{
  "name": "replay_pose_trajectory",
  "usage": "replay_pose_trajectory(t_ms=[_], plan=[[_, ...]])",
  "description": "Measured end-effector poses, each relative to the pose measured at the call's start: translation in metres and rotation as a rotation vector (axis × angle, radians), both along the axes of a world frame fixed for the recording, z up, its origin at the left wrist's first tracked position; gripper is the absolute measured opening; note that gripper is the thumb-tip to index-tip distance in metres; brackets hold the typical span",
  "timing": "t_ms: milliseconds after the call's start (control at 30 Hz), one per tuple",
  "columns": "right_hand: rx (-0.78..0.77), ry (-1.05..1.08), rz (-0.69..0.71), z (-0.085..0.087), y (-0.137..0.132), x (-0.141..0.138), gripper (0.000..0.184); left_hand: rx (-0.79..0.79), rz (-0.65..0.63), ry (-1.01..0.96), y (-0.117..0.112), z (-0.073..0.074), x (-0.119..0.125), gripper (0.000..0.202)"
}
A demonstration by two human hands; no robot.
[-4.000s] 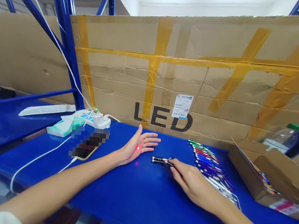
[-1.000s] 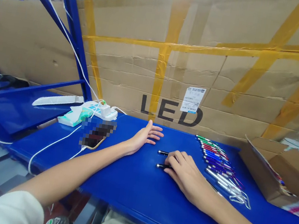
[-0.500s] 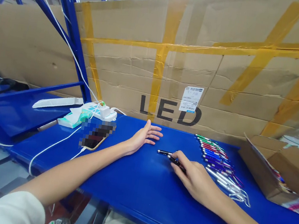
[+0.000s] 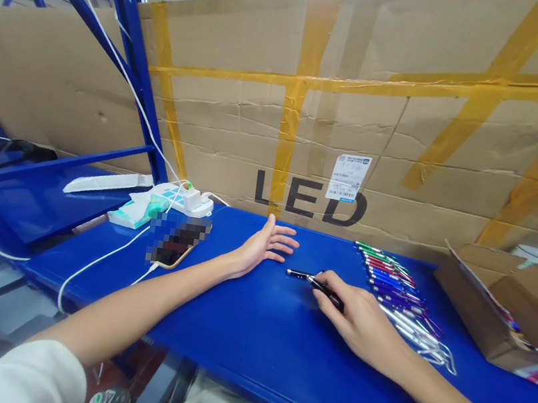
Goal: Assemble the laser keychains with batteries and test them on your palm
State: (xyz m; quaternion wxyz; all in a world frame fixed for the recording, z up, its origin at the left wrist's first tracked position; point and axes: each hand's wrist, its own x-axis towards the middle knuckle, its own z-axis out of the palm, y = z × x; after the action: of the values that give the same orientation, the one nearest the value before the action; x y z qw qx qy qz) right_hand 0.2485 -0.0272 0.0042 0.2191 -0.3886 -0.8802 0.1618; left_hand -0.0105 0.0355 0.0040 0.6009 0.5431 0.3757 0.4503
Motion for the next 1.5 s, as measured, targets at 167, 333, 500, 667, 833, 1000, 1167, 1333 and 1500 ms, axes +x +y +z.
replay_pose_trajectory(t_ms=[167, 333, 500, 667, 833, 1000, 1167, 1333, 1500], plan=[[0.007, 0.048, 0.047, 0.000, -0.001, 0.000, 0.022, -0.009, -0.019, -0.005, -0.001, 0.002, -0.001, 0.085], [-0.001, 0.016, 0.022, -0.002, 0.001, 0.002, 0.021, -0.002, -0.023, -0.008, -0.001, 0.001, -0.001, 0.085], [0.012, 0.021, -0.010, 0.000, 0.001, 0.002, 0.020, -0.010, -0.020, -0.017, 0.000, 0.000, -0.001, 0.087], [0.010, 0.015, -0.041, -0.001, 0.004, 0.003, 0.020, 0.001, -0.036, -0.007, -0.002, 0.001, -0.001, 0.084], [0.033, 0.013, -0.067, -0.002, 0.005, 0.005, 0.020, -0.004, -0.021, -0.017, -0.001, 0.001, -0.002, 0.086], [0.022, 0.054, -0.061, -0.002, 0.005, 0.005, 0.016, 0.004, -0.030, -0.011, -0.001, 0.000, -0.002, 0.085], [0.022, 0.048, -0.062, -0.003, 0.007, 0.005, 0.015, 0.007, -0.038, -0.013, -0.002, 0.001, -0.002, 0.084], [0.049, 0.001, -0.058, -0.007, 0.009, 0.007, 0.016, 0.006, -0.043, -0.026, -0.002, 0.001, -0.003, 0.084], [0.037, -0.029, -0.089, -0.006, 0.011, 0.009, 0.017, -0.004, -0.060, -0.040, -0.002, 0.000, -0.003, 0.083]])
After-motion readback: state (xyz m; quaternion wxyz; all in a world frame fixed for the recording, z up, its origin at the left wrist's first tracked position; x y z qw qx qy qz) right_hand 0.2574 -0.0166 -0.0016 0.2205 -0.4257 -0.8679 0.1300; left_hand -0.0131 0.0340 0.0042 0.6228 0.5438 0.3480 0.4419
